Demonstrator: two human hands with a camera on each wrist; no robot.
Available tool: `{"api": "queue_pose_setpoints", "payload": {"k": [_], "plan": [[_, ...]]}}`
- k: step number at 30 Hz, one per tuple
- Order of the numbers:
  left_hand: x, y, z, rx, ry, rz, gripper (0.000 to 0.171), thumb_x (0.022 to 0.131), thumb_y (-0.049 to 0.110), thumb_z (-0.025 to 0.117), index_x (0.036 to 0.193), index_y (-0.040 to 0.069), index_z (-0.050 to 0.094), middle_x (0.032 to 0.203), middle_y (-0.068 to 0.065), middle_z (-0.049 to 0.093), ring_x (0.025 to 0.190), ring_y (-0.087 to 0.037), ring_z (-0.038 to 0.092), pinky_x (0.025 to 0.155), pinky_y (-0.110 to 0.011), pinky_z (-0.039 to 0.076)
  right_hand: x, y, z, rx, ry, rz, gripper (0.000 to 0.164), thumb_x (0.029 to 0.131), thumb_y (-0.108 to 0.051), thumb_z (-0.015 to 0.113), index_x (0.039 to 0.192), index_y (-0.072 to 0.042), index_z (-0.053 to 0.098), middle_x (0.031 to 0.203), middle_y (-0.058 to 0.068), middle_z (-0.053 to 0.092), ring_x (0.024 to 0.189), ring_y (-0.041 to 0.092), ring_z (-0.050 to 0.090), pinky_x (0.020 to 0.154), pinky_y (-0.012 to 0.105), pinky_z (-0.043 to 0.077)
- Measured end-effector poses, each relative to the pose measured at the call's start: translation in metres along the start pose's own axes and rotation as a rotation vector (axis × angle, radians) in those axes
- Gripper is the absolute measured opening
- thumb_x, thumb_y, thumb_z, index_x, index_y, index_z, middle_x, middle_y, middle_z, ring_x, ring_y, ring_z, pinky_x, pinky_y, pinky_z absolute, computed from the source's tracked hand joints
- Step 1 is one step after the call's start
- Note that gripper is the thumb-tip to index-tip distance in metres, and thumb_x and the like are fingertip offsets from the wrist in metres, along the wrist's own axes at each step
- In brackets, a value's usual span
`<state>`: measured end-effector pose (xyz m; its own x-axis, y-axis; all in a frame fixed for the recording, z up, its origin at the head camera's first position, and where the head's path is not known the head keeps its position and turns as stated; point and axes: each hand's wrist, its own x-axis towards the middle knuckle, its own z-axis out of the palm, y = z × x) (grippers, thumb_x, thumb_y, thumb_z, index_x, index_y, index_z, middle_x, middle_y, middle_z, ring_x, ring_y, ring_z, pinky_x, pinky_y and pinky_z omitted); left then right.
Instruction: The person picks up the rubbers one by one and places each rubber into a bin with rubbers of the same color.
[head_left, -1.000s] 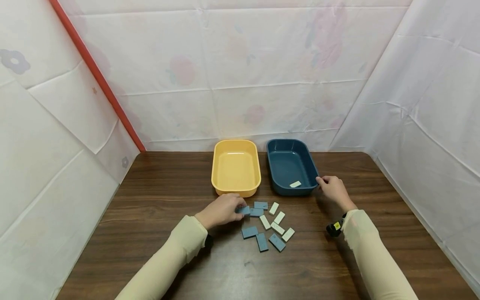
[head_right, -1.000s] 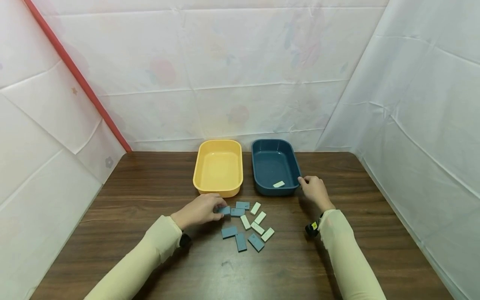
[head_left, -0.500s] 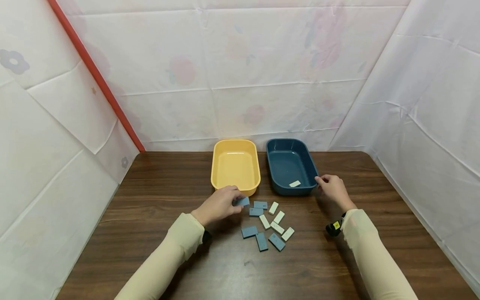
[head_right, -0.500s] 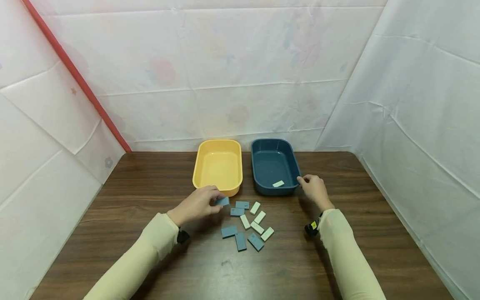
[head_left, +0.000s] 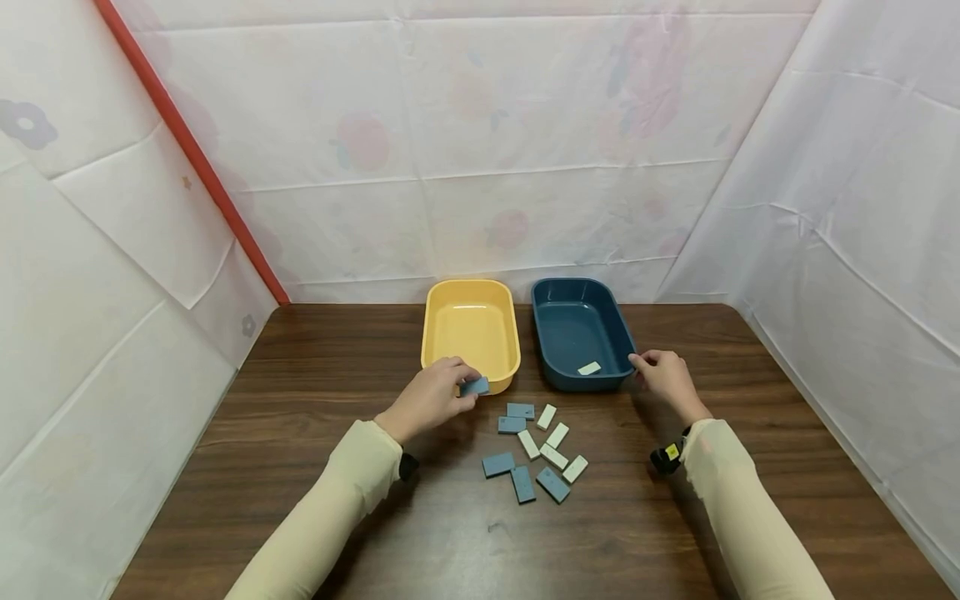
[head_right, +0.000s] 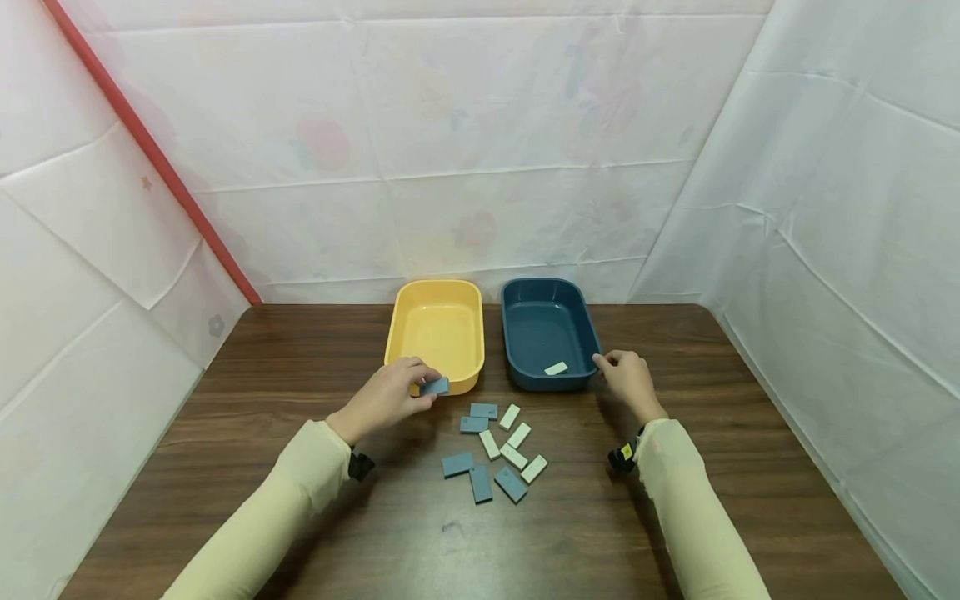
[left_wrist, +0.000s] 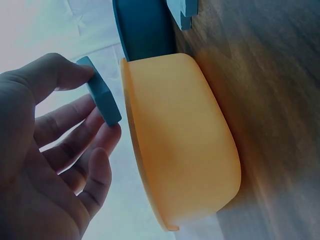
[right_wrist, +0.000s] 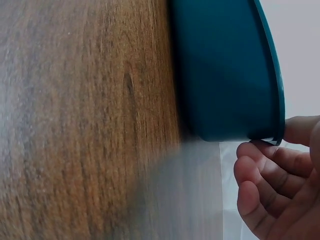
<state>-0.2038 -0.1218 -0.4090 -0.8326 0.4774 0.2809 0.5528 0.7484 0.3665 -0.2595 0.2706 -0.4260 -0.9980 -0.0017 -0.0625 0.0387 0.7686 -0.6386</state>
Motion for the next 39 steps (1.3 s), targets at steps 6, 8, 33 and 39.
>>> {"api": "queue_pose_setpoints", "payload": {"k": [6, 8, 33, 39], "plan": [[0.002, -0.004, -0.003, 0.002, 0.032, -0.044, 0.024, 0.084, 0.014, 0.071, 0.107, 0.007, 0.072, 0.098, -0.002, 0.067, 0.087, -0.016, 0.059, 0.079, -0.033, 0.052, 0.002, 0.0, 0.002, 0.016, 0.006, -0.003, 0.046, 0.103, -0.038, 0.046, 0.099, 0.003, 0.067, 0.081, 0.014, 0.068, 0.068, 0.017, 0.059, 0.061, 0.029, 0.047], [0.003, -0.005, -0.004, 0.006, 0.039, -0.062, 0.024, 0.084, 0.015, 0.071, 0.107, 0.007, 0.073, 0.098, -0.003, 0.067, 0.088, -0.017, 0.06, 0.08, -0.033, 0.052, 0.002, 0.0, 0.002, 0.019, 0.012, -0.003, 0.046, 0.103, -0.038, 0.046, 0.099, 0.003, 0.067, 0.08, 0.014, 0.068, 0.067, 0.016, 0.059, 0.06, 0.029, 0.047], [0.017, -0.023, -0.014, 0.013, 0.005, -0.183, 0.027, 0.087, 0.019, 0.073, 0.11, 0.005, 0.072, 0.1, -0.007, 0.067, 0.09, -0.022, 0.061, 0.083, -0.038, 0.053, -0.001, 0.003, 0.004, 0.055, 0.037, -0.003, 0.046, 0.103, -0.038, 0.047, 0.104, 0.002, 0.067, 0.086, 0.016, 0.069, 0.068, 0.014, 0.06, 0.061, 0.028, 0.05], [0.022, -0.029, -0.013, 0.022, -0.04, -0.216, 0.027, 0.088, 0.017, 0.072, 0.111, 0.005, 0.072, 0.101, -0.008, 0.067, 0.089, -0.022, 0.062, 0.082, -0.038, 0.054, -0.003, 0.004, 0.004, 0.067, 0.044, -0.001, 0.045, 0.103, -0.038, 0.047, 0.101, 0.002, 0.067, 0.084, 0.017, 0.067, 0.067, 0.017, 0.058, 0.061, 0.029, 0.049]]}}
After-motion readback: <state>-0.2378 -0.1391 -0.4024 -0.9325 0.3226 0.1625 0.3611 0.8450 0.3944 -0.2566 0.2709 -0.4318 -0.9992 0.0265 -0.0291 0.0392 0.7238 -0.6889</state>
